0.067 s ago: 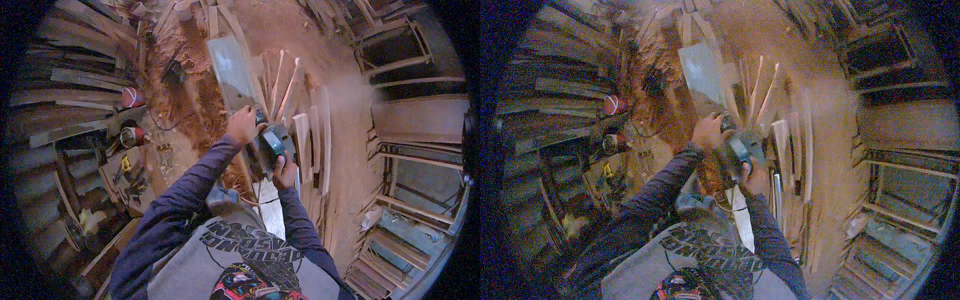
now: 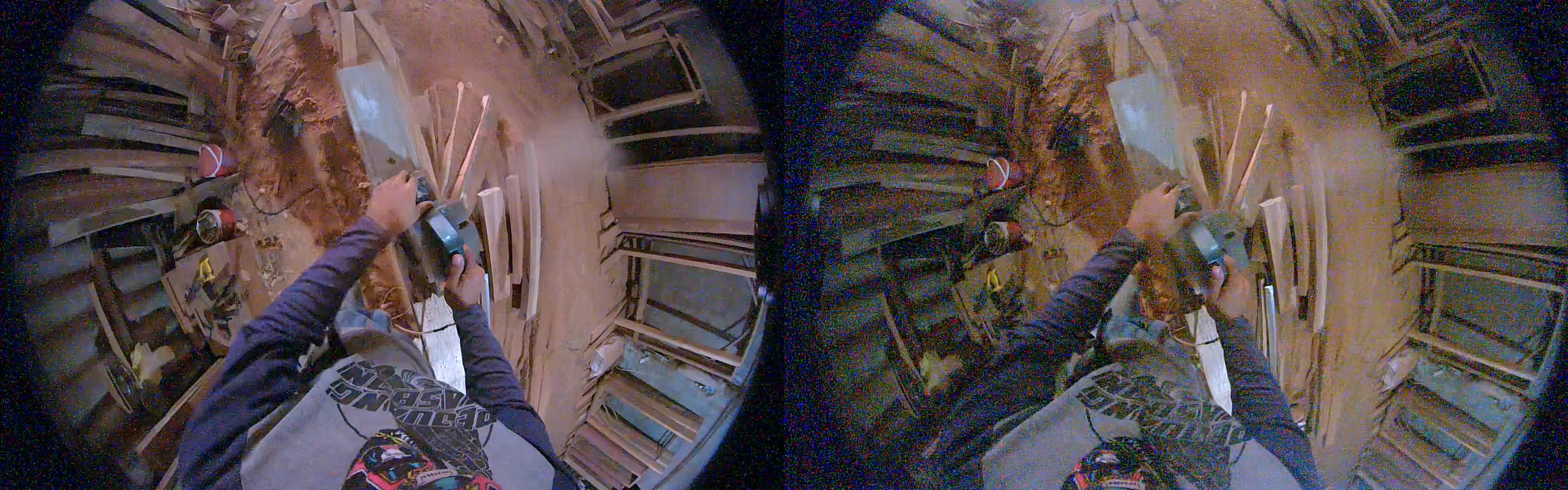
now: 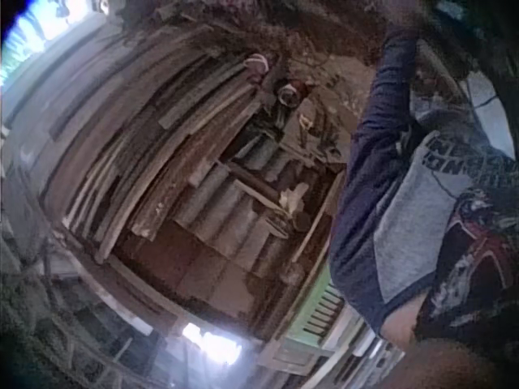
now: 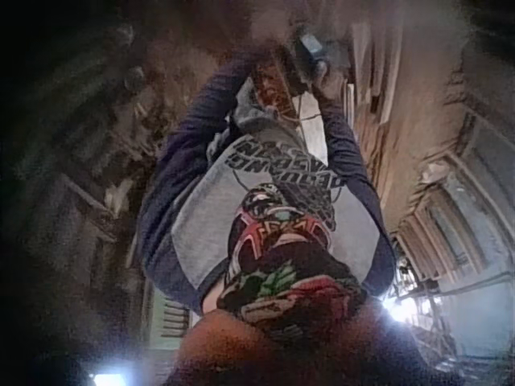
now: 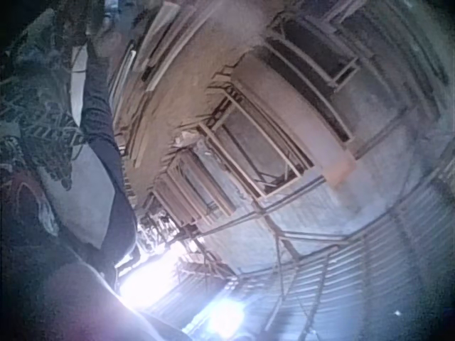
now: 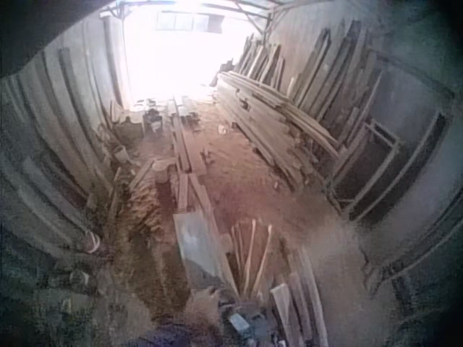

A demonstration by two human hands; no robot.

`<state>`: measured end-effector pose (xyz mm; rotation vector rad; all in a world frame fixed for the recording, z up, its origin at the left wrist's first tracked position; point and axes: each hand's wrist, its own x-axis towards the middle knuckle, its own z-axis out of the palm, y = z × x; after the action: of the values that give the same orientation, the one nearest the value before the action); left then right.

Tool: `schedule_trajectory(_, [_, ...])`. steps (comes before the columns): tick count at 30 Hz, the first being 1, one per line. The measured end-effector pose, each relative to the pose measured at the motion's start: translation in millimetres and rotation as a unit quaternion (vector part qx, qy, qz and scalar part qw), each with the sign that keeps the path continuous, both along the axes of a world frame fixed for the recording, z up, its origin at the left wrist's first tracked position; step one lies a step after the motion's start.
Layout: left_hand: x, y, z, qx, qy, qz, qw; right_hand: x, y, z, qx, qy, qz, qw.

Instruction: The person hammers small wooden blocks into slots on a white slatted board, then uses a power sander to smooth the board's surface. The person handles the board, blocks, hammer, and sander throughout the sequence.

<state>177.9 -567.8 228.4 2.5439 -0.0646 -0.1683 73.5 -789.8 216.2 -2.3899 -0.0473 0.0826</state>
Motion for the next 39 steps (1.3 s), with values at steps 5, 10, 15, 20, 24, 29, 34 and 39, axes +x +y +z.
schedule_trajectory(5, [50,46,-20,0.005,0.009,-0.197,0.980,29,24,1,0.012,-0.078,0.008,0.997])
schedule_trajectory(10, [104,64,-11,0.081,0.034,-0.455,0.886,34,28,-4,0.056,-0.004,-0.002,0.998])
schedule_trajectory(15, [143,74,21,0.099,0.046,-0.520,0.847,52,38,-11,0.043,-0.010,-0.004,0.999])
schedule_trajectory(20, [136,122,20,-0.022,-0.238,-0.258,0.936,105,74,-5,-0.002,-0.071,0.026,0.997])
schedule_trajectory(24, [51,139,-58,-0.312,-0.209,0.267,0.887,164,118,6,-0.027,-0.092,0.029,0.995])
schedule_trajectory(29, [-115,72,-213,-0.335,0.201,0.129,0.911,250,186,20,-0.006,-0.096,0.046,0.994])
schedule_trajectory(34, [-216,-48,-289,-0.572,0.378,-0.022,0.728,319,249,22,0.001,-0.126,0.049,0.991])
schedule_trajectory(39, [-246,-50,-232,-0.578,0.490,-0.152,0.634,328,253,13,0.051,-0.015,0.043,0.998])
